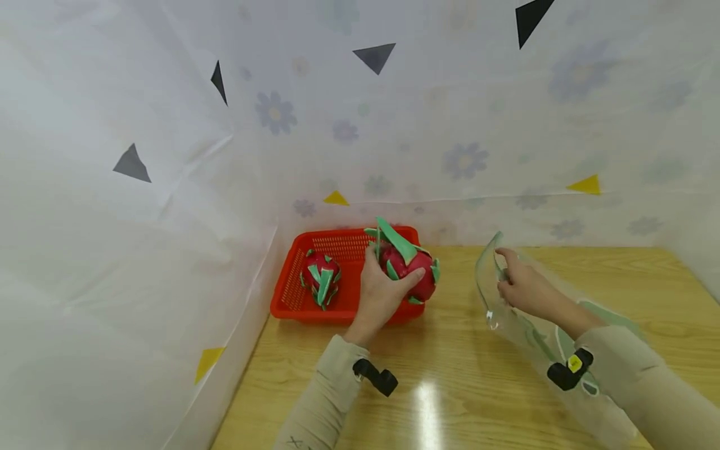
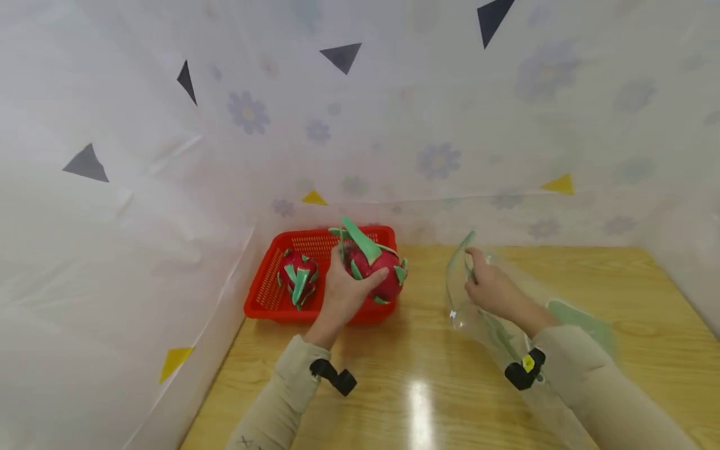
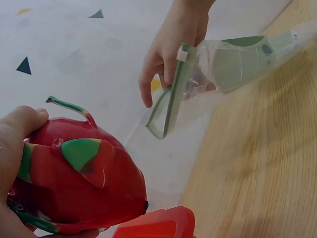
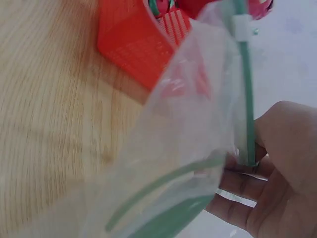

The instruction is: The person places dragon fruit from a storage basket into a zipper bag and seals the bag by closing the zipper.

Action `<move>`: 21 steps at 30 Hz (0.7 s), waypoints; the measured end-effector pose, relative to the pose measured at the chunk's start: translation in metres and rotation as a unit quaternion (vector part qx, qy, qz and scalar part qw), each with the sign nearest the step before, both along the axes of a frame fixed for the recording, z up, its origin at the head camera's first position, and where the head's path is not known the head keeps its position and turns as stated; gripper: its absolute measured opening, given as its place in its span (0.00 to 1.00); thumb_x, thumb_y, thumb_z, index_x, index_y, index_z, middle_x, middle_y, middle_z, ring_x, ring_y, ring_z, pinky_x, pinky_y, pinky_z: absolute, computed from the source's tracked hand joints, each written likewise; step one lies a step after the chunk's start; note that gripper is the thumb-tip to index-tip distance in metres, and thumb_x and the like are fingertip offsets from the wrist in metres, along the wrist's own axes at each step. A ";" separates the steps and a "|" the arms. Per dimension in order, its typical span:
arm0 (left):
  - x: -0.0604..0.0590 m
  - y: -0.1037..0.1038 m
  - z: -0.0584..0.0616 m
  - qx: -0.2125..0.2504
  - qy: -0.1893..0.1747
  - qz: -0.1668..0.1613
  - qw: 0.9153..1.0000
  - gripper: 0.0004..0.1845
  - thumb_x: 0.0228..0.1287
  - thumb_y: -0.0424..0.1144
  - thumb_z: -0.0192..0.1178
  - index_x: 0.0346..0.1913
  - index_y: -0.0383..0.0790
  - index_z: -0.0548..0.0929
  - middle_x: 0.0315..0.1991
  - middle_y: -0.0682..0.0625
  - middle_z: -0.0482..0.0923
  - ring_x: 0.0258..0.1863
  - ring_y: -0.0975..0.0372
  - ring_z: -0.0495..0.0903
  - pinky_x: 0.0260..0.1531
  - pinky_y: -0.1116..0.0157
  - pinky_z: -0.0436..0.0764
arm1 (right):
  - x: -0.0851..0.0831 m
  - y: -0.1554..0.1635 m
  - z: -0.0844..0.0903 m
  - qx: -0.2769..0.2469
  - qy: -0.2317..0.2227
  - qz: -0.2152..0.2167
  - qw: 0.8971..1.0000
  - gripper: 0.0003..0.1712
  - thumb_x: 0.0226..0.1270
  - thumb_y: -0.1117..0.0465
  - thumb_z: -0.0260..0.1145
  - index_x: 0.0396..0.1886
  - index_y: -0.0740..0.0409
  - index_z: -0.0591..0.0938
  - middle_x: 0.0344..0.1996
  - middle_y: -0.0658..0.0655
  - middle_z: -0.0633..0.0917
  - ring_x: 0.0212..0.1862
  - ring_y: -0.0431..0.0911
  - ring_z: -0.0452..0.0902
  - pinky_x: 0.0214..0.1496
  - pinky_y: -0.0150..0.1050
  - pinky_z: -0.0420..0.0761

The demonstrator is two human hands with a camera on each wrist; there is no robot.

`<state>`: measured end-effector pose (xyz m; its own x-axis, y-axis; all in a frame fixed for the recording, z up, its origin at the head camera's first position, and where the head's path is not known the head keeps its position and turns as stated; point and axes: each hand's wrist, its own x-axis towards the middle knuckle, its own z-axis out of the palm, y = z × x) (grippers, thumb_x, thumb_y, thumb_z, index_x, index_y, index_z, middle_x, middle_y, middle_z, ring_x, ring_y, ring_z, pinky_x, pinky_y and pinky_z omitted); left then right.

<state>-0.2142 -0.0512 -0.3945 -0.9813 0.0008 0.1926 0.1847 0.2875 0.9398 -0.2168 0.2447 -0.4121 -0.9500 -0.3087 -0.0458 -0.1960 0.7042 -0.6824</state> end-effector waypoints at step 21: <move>0.025 0.032 0.008 0.081 -0.041 -0.035 0.995 0.43 0.50 0.55 0.75 0.67 0.55 0.63 0.58 0.55 0.75 0.58 0.60 0.75 0.51 0.57 0.84 | 0.054 -0.037 -0.012 -0.143 -0.034 -0.040 0.988 0.15 0.77 0.56 0.57 0.44 0.66 0.77 0.41 0.64 0.85 0.36 0.50 0.84 0.31 0.37 0.85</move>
<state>-0.1894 -0.0195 -0.3869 -0.9923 0.0447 0.1154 0.1201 0.1203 0.9854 -0.1624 0.2078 -0.4238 -0.9694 -0.2432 -0.0326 -0.0940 0.4910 -0.8660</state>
